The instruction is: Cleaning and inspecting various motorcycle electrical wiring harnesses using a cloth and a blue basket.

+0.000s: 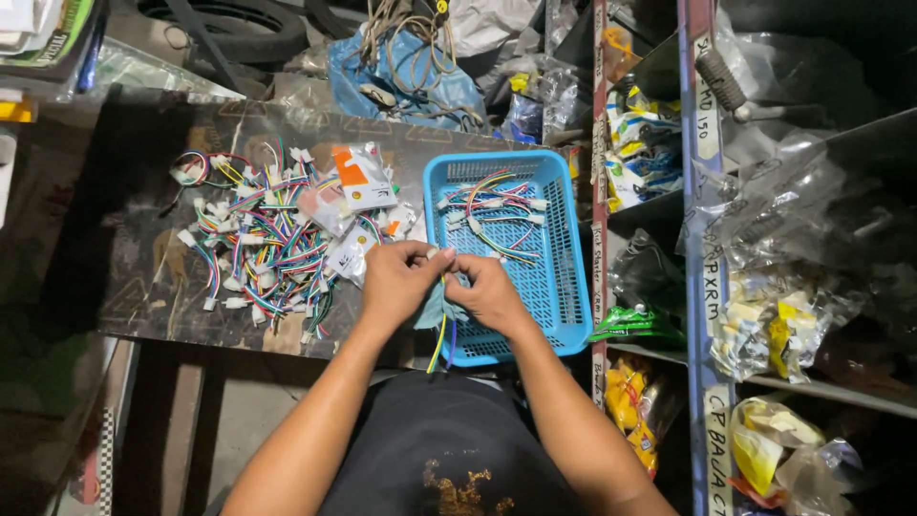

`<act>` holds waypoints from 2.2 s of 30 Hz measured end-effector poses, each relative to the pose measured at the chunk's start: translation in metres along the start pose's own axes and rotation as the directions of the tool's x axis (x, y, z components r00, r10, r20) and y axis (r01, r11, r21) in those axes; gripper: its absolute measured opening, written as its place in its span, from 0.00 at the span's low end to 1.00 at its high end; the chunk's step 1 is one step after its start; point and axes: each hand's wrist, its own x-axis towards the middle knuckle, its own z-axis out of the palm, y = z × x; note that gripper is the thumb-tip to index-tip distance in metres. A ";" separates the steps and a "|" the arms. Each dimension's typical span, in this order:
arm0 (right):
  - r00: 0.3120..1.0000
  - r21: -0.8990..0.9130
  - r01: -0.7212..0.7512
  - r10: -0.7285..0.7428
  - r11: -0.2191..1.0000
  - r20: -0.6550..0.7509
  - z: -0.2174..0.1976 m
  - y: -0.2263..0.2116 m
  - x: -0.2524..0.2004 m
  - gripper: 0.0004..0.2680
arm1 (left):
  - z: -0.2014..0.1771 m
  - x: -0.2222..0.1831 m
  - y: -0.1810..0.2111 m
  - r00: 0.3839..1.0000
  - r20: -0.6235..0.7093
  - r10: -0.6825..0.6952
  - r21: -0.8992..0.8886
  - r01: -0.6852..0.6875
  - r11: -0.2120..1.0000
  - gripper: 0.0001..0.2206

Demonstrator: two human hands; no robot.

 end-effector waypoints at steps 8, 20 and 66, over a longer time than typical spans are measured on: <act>0.981 0.100 -0.062 0.042 0.993 0.190 -0.007 0.008 0.009 0.07 | 0.010 0.013 -0.030 0.998 0.018 -0.057 -0.278 0.059 0.959 0.14; 0.984 -0.074 -0.061 0.073 0.995 0.165 -0.032 0.000 0.003 0.07 | -0.001 0.048 -0.035 0.952 -0.284 -0.113 -0.515 -0.051 0.856 0.12; 0.862 0.709 0.328 0.110 0.624 -0.495 0.004 0.006 0.013 0.15 | 0.035 0.021 0.002 0.993 -0.017 -0.120 -0.383 0.105 0.918 0.14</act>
